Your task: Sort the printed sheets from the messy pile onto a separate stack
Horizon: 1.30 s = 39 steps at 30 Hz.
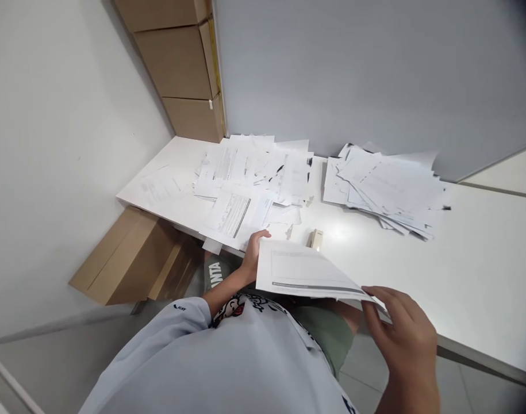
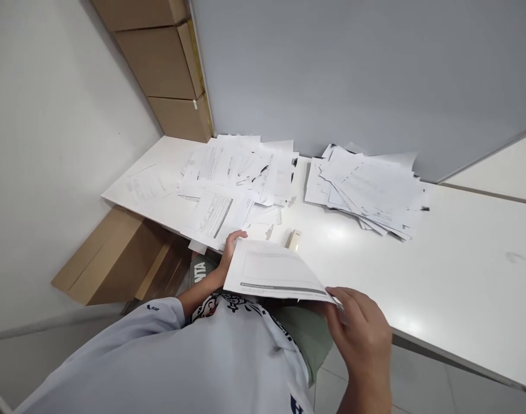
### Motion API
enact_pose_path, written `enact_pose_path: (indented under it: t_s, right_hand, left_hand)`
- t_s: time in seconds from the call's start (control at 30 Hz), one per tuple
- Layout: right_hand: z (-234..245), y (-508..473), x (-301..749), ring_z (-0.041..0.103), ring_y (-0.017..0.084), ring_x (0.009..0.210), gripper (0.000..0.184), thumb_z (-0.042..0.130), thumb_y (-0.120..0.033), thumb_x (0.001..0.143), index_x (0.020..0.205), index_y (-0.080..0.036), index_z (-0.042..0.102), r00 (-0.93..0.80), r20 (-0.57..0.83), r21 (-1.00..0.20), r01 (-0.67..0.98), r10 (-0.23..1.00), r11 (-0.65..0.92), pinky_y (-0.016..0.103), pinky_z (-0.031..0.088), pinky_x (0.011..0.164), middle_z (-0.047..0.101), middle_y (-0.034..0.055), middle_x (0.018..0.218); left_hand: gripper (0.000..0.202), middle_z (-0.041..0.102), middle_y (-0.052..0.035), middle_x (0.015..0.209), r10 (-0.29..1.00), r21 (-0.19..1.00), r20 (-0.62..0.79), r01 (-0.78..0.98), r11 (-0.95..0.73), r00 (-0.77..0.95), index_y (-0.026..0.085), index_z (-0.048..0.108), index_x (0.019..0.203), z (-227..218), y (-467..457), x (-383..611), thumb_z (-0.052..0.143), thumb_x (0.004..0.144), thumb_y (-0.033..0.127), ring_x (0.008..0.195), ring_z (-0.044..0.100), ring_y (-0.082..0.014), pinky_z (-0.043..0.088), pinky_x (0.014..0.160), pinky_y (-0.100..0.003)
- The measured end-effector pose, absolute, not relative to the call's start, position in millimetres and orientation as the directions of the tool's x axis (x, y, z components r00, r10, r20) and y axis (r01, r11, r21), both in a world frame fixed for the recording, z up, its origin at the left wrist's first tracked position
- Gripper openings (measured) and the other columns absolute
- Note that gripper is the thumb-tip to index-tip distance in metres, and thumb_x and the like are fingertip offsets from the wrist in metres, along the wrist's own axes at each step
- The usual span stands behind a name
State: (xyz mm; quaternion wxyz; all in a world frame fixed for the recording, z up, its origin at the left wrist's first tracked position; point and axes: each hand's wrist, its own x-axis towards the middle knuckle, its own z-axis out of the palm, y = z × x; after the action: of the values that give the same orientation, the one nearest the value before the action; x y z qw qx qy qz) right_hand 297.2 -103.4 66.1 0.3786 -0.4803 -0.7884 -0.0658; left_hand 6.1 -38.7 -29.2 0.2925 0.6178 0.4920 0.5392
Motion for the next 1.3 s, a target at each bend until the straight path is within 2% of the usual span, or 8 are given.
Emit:
enact_pose_path:
  t_s: [0.2,0.4,0.6,0.7,0.8,1.0,1.17,1.3]
  right_hand:
    - [75.2,-109.9,292.8,0.066,0.020,0.079,0.017,0.068,-0.010,0.081,0.092,-0.022,0.065,-0.072,0.711,-0.500,0.649,0.700,0.574,0.035,0.052,0.069,0.067,0.0038,0.087]
    - [43.9,-99.1,266.2,0.066,0.023,0.080,0.009,0.071,-0.021,0.080,0.082,-0.019,0.062,0.337,0.661,-0.744,0.405,0.671,0.530,0.041,0.053,0.071,0.066,0.0041,0.083]
    - [-19.5,-78.1,254.1,0.061,0.019,0.082,0.036,0.072,-0.043,0.077,0.097,-0.019,0.055,0.634,0.396,-0.916,0.221,0.664,0.335,0.037,0.050,0.075,0.060,0.0038,0.089]
    - [-32.6,-72.3,251.1,0.058,0.019,0.082,0.044,0.070,-0.052,0.074,0.097,-0.020,0.051,0.671,0.334,-0.939,0.177,0.662,0.295,0.037,0.049,0.077,0.056,0.0025,0.088]
    - [-28.9,-66.7,252.1,0.056,0.019,0.082,0.039,0.064,-0.052,0.078,0.097,-0.020,0.050,0.673,0.341,-0.936,0.174,0.656,0.307,0.037,0.049,0.077,0.054,0.0025,0.087]
    - [-15.8,-61.3,260.0,0.056,0.022,0.085,0.035,0.059,-0.048,0.078,0.099,-0.022,0.049,0.710,0.403,-0.913,0.273,0.578,0.302,0.038,0.048,0.078,0.054,0.0050,0.091]
    - [-15.5,-75.8,256.7,0.056,0.018,0.078,0.028,0.060,-0.042,0.080,0.097,-0.021,0.052,0.643,0.212,-0.976,0.181,0.736,0.123,0.032,0.047,0.072,0.055,0.0014,0.084]
    - [-4.7,-95.5,270.0,0.059,0.017,0.075,0.027,0.062,-0.044,0.081,0.093,-0.020,0.057,0.596,0.160,-0.976,0.216,0.787,0.035,0.030,0.048,0.071,0.060,0.0023,0.080]
  left_hand:
    - [0.033,0.064,-0.0104,0.098,0.784,0.743,0.595,0.252,-0.620,0.178,0.020,0.060,0.098,-15.2,-37.6,5.0,0.054,0.092,0.052,0.106,0.061,-0.0267,0.049,0.097,-0.049]
    - [0.027,0.061,-0.0103,0.106,0.864,0.782,0.491,0.382,-0.493,0.109,0.019,0.051,0.114,-30.1,-47.3,20.2,0.056,0.090,0.030,0.102,0.061,-0.0227,0.053,0.090,-0.041]
    - [0.041,0.061,-0.0112,0.106,0.892,0.804,0.449,0.414,-0.427,0.050,0.018,0.045,0.123,-47.9,-45.6,25.9,0.059,0.086,0.030,0.094,0.063,-0.0220,0.055,0.080,-0.037]
    - [0.034,0.062,-0.0100,0.103,0.891,0.822,0.453,0.378,-0.426,0.019,0.018,0.048,0.118,-45.4,-42.6,28.1,0.058,0.088,0.031,0.092,0.063,-0.0211,0.055,0.080,-0.037]
    - [0.035,0.062,-0.0102,0.103,0.878,0.824,0.478,0.344,-0.450,0.004,0.018,0.047,0.118,-41.9,-35.9,34.7,0.057,0.090,0.037,0.092,0.064,-0.0206,0.055,0.078,-0.035]
    - [0.031,0.063,-0.0068,0.097,0.761,0.723,0.649,0.324,-0.610,-0.017,0.021,0.046,0.112,-41.1,-17.4,44.5,0.055,0.092,0.042,0.087,0.066,-0.0183,0.056,0.073,-0.033]
    - [0.026,0.062,-0.0050,0.087,0.765,0.716,0.644,0.346,-0.607,0.011,0.021,0.048,0.104,-42.0,-14.5,42.6,0.050,0.094,0.046,0.079,0.065,-0.0182,0.056,0.070,-0.034]
    - [0.026,0.062,-0.0053,0.085,0.800,0.735,0.598,0.368,-0.570,0.045,0.020,0.051,0.105,-42.0,-22.0,36.5,0.047,0.096,0.044,0.074,0.063,-0.0177,0.054,0.064,-0.031]
